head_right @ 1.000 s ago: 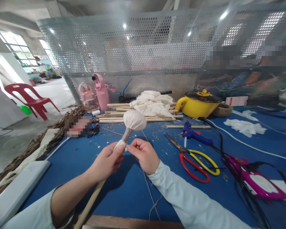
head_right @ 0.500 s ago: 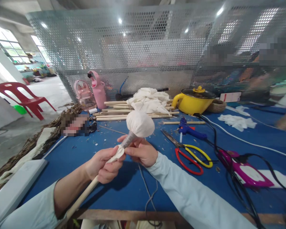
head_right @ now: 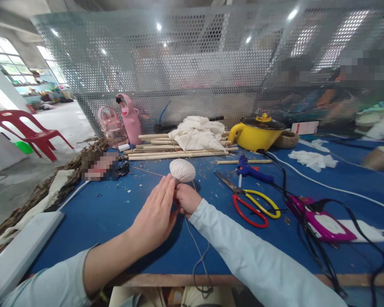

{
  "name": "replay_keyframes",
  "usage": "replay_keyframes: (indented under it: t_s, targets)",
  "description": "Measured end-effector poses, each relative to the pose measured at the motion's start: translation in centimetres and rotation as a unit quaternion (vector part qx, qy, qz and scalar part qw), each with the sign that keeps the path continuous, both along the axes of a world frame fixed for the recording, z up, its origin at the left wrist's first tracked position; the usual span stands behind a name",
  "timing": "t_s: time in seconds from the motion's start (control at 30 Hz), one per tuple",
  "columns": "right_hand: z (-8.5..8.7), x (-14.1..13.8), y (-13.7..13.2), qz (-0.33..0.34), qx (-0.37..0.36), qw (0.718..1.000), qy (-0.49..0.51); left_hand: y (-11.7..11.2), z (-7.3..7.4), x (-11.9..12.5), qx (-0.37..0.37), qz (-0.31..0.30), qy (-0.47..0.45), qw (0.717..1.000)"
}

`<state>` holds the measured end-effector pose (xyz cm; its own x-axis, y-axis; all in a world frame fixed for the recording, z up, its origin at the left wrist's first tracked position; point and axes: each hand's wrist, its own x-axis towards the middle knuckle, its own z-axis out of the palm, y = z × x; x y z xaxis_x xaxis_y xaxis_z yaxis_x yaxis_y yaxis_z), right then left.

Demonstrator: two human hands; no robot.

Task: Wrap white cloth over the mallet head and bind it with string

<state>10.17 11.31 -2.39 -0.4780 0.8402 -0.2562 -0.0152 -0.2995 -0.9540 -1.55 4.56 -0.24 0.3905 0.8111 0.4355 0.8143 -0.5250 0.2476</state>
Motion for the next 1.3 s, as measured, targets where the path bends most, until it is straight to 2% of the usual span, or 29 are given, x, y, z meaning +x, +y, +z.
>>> replay_keyframes:
  t_s: [0.1,0.2,0.27,0.37,0.57,0.73,0.83,0.97,1.03,1.13,1.2,1.3]
  targets:
    - [0.3,-0.2,-0.3,0.004,-0.067,0.998,0.013,0.4,-0.9,0.7,-0.064,0.097,0.040,0.992]
    - [0.8,-0.1,-0.3,0.006,-0.071,0.997,0.005,0.8,-0.6,0.2,-0.174,0.162,0.053,0.970]
    - [1.1,0.0,-0.3,-0.005,-0.062,0.998,0.001,0.7,-0.1,-0.5,-0.225,0.153,0.028,0.962]
    - [1.5,0.4,-0.1,-0.017,-0.041,0.999,0.002,0.3,0.4,-1.6,-0.251,0.111,-0.047,0.960]
    - [0.9,0.9,0.7,-0.029,0.015,0.999,-0.011,0.4,0.1,-2.7,-0.278,0.053,-0.175,0.943]
    - [1.7,0.8,-0.1,-0.071,0.141,0.987,-0.029,1.3,-0.3,-3.2,-0.283,0.084,-0.238,0.925]
    - [2.5,0.7,-1.1,-0.084,0.204,0.974,-0.054,1.3,-0.4,-3.3,-0.289,0.072,-0.253,0.921]
    - [2.5,0.8,-1.2,-0.093,0.201,0.975,-0.032,1.1,-0.3,-3.2,-0.305,0.064,-0.285,0.906]
    - [2.1,0.9,-0.7,-0.096,0.169,0.981,0.001,1.0,-0.1,-3.3,-0.329,0.065,-0.318,0.886]
    - [1.7,1.1,-0.1,-0.089,0.131,0.987,0.035,0.8,0.3,-3.2,-0.382,0.055,-0.381,0.840]
    - [1.7,1.2,0.1,-0.077,0.112,0.989,0.054,0.7,0.7,-3.0,-0.422,0.043,-0.428,0.799]
    - [2.2,1.2,0.0,-0.060,0.098,0.989,0.091,0.4,1.2,-2.7,-0.484,0.010,-0.496,0.721]
